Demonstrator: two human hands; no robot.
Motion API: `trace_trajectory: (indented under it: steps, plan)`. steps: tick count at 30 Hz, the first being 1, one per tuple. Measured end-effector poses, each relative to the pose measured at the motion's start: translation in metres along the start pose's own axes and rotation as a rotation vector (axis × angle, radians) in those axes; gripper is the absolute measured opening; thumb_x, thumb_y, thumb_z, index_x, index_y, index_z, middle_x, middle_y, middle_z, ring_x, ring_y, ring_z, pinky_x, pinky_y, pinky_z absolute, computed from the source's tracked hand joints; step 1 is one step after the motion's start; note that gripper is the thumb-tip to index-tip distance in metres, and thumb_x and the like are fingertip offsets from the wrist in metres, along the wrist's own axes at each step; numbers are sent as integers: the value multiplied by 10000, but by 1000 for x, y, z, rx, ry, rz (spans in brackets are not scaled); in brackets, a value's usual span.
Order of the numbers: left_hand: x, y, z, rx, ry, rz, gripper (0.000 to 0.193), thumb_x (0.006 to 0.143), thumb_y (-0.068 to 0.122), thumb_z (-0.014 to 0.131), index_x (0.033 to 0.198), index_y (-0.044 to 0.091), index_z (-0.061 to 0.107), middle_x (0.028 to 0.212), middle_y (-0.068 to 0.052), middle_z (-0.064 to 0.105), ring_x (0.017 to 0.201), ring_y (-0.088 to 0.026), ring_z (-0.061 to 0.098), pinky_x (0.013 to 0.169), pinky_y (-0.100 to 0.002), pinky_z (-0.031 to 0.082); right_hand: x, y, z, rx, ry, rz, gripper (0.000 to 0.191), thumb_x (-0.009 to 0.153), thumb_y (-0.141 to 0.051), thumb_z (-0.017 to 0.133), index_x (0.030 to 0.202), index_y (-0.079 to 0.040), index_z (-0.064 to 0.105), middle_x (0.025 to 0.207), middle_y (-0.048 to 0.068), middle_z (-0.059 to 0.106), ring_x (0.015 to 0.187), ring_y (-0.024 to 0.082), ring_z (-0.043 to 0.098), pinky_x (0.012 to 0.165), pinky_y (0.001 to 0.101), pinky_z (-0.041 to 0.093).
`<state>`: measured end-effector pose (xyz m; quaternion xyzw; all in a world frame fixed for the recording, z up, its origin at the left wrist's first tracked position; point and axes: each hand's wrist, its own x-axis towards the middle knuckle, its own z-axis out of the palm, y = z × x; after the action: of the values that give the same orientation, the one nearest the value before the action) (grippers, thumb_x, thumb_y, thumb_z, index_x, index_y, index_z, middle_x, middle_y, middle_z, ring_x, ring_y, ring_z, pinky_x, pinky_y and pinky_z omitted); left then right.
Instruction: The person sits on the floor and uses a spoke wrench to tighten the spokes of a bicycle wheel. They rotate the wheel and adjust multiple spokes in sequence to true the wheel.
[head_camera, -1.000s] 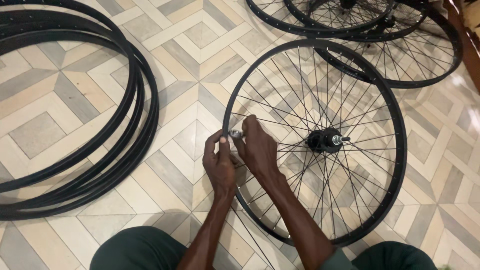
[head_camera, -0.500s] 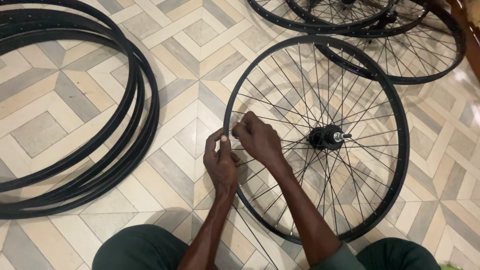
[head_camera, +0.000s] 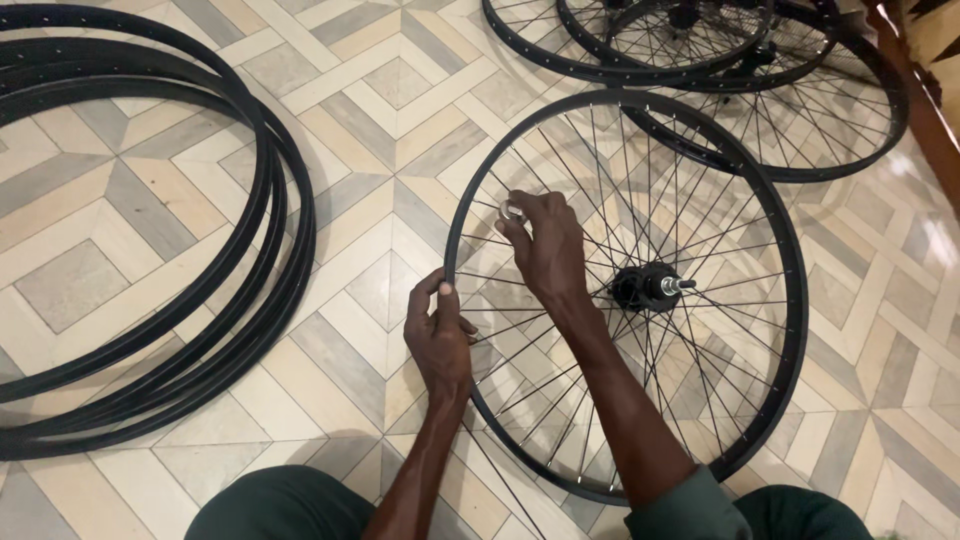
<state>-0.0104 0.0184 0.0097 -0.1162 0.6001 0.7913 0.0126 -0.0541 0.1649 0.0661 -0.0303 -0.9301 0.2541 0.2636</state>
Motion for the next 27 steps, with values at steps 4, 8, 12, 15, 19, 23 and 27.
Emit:
trace_trajectory:
  steps: [4, 8, 12, 15, 19, 23, 27]
  plan:
    - [-2, -1, -1, 16, -1, 9, 329, 1028, 264, 557, 1250, 37, 645, 875, -55, 661, 525, -104, 547, 462, -275, 476, 8, 9, 9, -85, -259, 79, 255, 1024, -212, 698, 1257, -109, 706, 937, 184, 703, 888, 371, 673, 765, 504, 487]
    - [-3, -1, -1, 34, 12, 46, 332, 1032, 261, 562, 1249, 26, 651, 913, -62, 675, 532, -107, 556, 472, -277, 480, 14, 11, 15, 158, -176, 68, 388, 850, -241, 745, 1202, -88, 685, 951, 149, 752, 808, 339, 729, 708, 444, 550]
    - [-4, 0, 0, 25, 7, 52, 336, 1018, 250, 559, 1259, 32, 644, 912, -60, 680, 518, -112, 553, 455, -279, 466, 19, 3, 19, 19, -157, 123, 301, 849, -266, 744, 1102, -106, 708, 922, 131, 786, 860, 310, 762, 706, 417, 557]
    - [-5, -1, 1, 29, 15, 48, 330, 1028, 249, 556, 1261, 31, 643, 881, -63, 665, 516, -109, 547, 449, -276, 455, 26, -6, 24, -349, -363, 271, 184, 988, -227, 698, 1125, -105, 689, 914, 185, 768, 878, 365, 735, 746, 478, 530]
    - [-6, -1, 0, 7, 23, 42, 322, 1027, 226, 568, 1261, 22, 651, 860, -63, 653, 523, -102, 531, 453, -273, 449, 29, -1, 18, 25, -391, 318, 339, 831, -269, 793, 1081, -95, 645, 910, 159, 752, 860, 341, 724, 727, 451, 534]
    - [-4, -1, 0, 31, -2, 63, 312, 1031, 224, 550, 1255, 27, 642, 880, -41, 657, 513, -95, 540, 447, -271, 449, 16, 8, 13, 410, -252, 186, 245, 941, -246, 749, 1071, -81, 621, 943, 94, 751, 887, 260, 756, 780, 395, 578]
    - [-5, 0, -2, 30, -2, 49, 315, 1048, 225, 557, 1273, 24, 649, 837, -64, 635, 525, -95, 529, 464, -265, 445, 6, -3, 24, 108, -119, 107, 257, 842, -224, 833, 940, -83, 642, 1044, 75, 647, 766, 233, 725, 643, 405, 551]
